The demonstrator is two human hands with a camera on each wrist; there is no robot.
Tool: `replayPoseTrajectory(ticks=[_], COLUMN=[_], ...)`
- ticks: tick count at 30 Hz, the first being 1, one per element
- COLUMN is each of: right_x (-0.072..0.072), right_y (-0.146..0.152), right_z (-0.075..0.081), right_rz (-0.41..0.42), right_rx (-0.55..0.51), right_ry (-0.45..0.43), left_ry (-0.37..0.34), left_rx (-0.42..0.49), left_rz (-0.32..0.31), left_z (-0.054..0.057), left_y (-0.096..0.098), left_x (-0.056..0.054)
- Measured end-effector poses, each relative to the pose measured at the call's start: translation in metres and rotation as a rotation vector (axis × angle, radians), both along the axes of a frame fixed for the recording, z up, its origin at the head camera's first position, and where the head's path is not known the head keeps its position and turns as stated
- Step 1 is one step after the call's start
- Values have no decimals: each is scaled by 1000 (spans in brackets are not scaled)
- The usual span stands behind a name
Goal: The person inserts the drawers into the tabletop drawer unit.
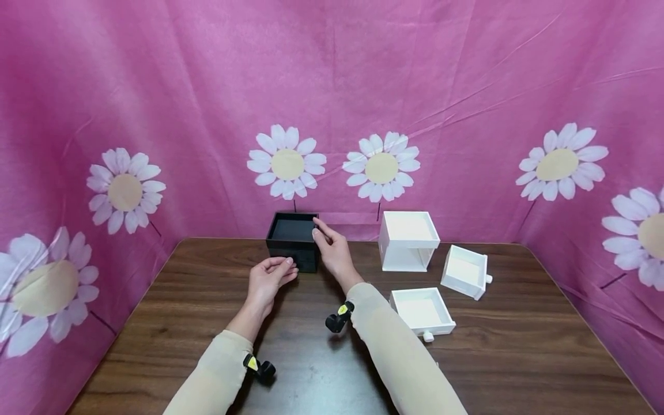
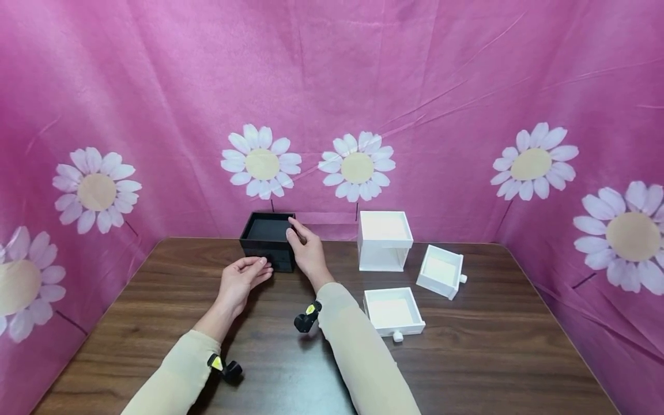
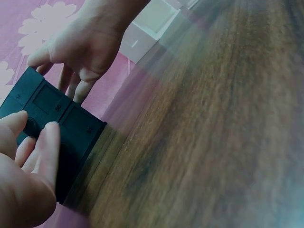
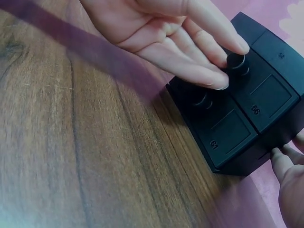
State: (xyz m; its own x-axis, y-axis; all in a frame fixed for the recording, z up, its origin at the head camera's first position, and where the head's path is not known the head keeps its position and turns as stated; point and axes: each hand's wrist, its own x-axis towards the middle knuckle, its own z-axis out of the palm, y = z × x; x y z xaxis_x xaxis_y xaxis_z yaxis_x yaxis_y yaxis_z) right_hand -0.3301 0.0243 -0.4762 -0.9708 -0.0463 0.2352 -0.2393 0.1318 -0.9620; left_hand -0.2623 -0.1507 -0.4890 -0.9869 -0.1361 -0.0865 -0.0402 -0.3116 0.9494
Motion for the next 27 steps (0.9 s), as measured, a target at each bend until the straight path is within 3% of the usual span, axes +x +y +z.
replayPoseTrajectory(ticks=[6, 11, 16, 21, 27], right_x=[2, 6, 12, 19, 28], right_y=[2, 5, 8, 10, 14], right_z=[2, 8, 14, 25, 32], right_rz=[12, 20, -24, -91, -105], right_rx=[69, 112, 140, 129, 146], right_ry=[-5, 18, 39, 23, 34], left_ry=[-49, -55, -67, -78, -54], left_rx=[-57, -132, -194, -208, -198], left_rz=[-84, -116, -155, -186, -227], left_z=[-3, -2, 0, 1, 1], left_y=[-6, -11, -13, -14, -13], left_x=[7, 11, 16, 20, 24])
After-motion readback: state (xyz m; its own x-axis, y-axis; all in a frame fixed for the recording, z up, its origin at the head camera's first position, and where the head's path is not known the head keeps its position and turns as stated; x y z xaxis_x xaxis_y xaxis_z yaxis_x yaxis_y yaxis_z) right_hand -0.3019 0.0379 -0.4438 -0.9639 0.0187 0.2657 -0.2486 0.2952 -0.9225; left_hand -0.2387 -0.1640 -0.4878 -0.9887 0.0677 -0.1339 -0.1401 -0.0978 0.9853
